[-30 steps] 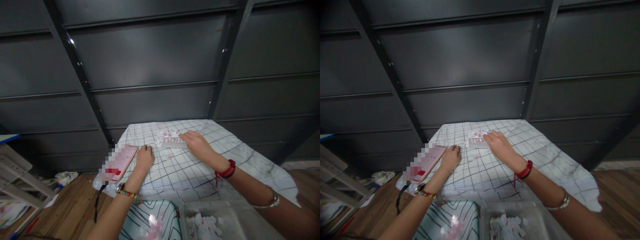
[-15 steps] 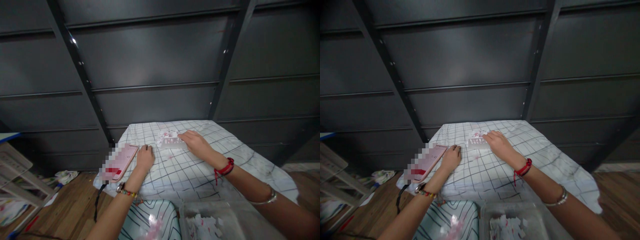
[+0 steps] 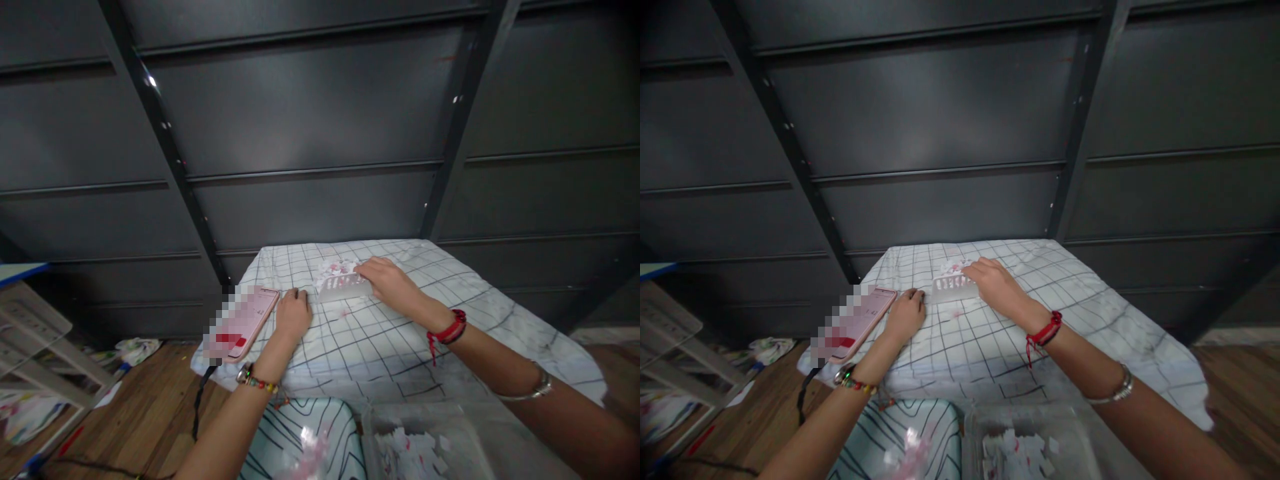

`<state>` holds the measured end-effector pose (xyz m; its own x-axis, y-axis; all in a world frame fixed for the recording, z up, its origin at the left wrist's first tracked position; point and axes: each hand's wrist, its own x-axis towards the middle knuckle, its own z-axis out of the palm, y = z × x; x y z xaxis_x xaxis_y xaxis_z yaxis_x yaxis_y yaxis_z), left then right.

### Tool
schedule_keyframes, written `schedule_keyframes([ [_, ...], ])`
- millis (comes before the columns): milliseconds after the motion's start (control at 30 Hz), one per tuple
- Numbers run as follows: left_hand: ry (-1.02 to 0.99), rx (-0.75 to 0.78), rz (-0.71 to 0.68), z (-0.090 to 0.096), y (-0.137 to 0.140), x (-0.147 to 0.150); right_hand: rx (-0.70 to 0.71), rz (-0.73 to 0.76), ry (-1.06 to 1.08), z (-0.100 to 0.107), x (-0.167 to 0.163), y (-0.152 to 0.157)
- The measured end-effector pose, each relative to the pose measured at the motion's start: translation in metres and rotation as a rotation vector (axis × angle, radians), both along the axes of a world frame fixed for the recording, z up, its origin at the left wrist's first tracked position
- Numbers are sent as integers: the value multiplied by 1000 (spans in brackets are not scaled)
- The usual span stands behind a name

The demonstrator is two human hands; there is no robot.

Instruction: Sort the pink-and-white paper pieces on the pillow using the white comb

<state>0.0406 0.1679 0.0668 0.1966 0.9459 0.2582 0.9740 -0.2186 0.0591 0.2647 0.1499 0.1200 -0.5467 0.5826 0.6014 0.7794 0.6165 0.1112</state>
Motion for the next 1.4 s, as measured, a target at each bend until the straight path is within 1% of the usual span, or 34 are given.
schedule_keyframes([
  [167, -25, -4, 1, 0, 0, 0, 28, -36, 4, -1, -10, -1],
  [267, -26, -5, -6, 1, -1, 0, -2, -62, -54, 1, -13, -6],
  [367, -18, -10, -13, 2, -2, -1, -17, -62, -81, 5, -9, -16],
  [533, -18, -13, -25, 2, -2, -1, 82, -76, -53, 13, -1, -28],
  [667, -27, -2, -26, 0, -1, -2, 156, -127, -83, 14, -3, -33],
  [767, -13, -2, -39, 0, -1, -3, 202, -158, -63, 14, -2, -41],
  [833, 4, -6, -49, 0, -1, -3, 207, -183, -23, 13, 2, -47],
  [933, 23, -31, -71, -1, 0, -5, 167, -257, 2, 12, 12, -55],
  [1033, 32, -61, -93, -3, 2, -8, 108, -326, -34, 11, 25, -51],
  [1200, 40, -127, -130, -6, -1, -15, 19, -377, -131, 14, 46, -25],
  [1300, 30, -151, -162, -4, -12, -21, 23, -347, -134, 16, 51, -15],
  [1400, 35, -184, -174, 0, -26, -27, 55, -282, -80, 14, 49, -18],
])
